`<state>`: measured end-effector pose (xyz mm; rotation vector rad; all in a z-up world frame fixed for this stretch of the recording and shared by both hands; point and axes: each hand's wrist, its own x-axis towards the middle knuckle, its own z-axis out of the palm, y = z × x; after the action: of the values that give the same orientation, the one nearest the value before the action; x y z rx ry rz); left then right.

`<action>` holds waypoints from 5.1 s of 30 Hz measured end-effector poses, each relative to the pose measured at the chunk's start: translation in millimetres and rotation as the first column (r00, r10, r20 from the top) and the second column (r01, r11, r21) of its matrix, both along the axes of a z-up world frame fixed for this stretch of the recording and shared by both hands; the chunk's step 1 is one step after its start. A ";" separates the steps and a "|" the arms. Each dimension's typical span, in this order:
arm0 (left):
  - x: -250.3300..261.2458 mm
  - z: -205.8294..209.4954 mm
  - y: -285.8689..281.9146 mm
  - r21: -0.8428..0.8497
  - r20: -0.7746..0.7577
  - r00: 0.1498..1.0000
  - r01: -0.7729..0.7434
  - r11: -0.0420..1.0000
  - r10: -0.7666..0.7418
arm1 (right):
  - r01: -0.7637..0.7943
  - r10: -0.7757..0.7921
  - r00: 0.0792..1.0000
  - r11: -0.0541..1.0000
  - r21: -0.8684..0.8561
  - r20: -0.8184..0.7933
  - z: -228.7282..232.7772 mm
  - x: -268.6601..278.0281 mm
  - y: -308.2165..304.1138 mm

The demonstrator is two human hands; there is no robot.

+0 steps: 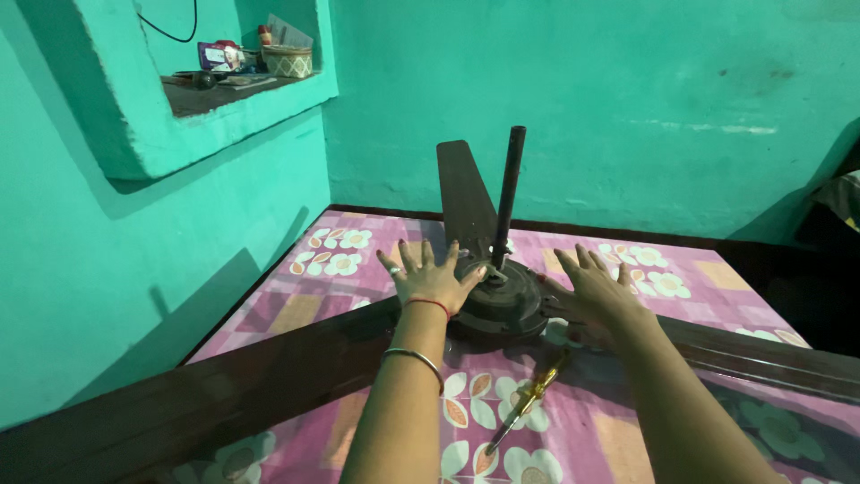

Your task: The person uses a yellow screwdriver to tighten screws that attach the fan blades to the motor housing of a ceiling fan placed on a table. The person works on each blade sequentially, securing them to the central hub.

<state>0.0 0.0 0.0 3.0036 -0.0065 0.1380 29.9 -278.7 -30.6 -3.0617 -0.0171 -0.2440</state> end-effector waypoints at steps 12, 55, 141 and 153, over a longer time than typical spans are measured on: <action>-0.4 6.3 -12.7 -0.006 -0.024 0.999 0.039 0.999 -0.039 | 0.055 -0.055 0.998 0.998 -0.004 -0.016 12.7 -11.8 -6.1; -4.1 -21.7 22.1 -0.004 -0.073 0.997 -0.014 1.000 0.014 | -0.026 0.031 0.996 0.997 0.069 -0.078 -8.4 -18.0 27.2; -15.6 -40.4 -9.1 -0.052 -0.210 0.966 0.146 0.988 -0.153 | 0.009 -0.016 0.975 0.999 -0.031 -0.222 -19.1 -39.9 0.5; 3.8 -72.9 3.5 -0.108 -0.093 0.979 0.173 0.979 -0.183 | 0.128 -0.143 0.983 0.983 -0.132 -0.112 -29.2 -79.4 22.5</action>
<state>3.8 3.5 -72.9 2.8886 -0.2508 -0.0340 -49.5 -256.2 -59.8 -3.1995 0.1917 -0.0654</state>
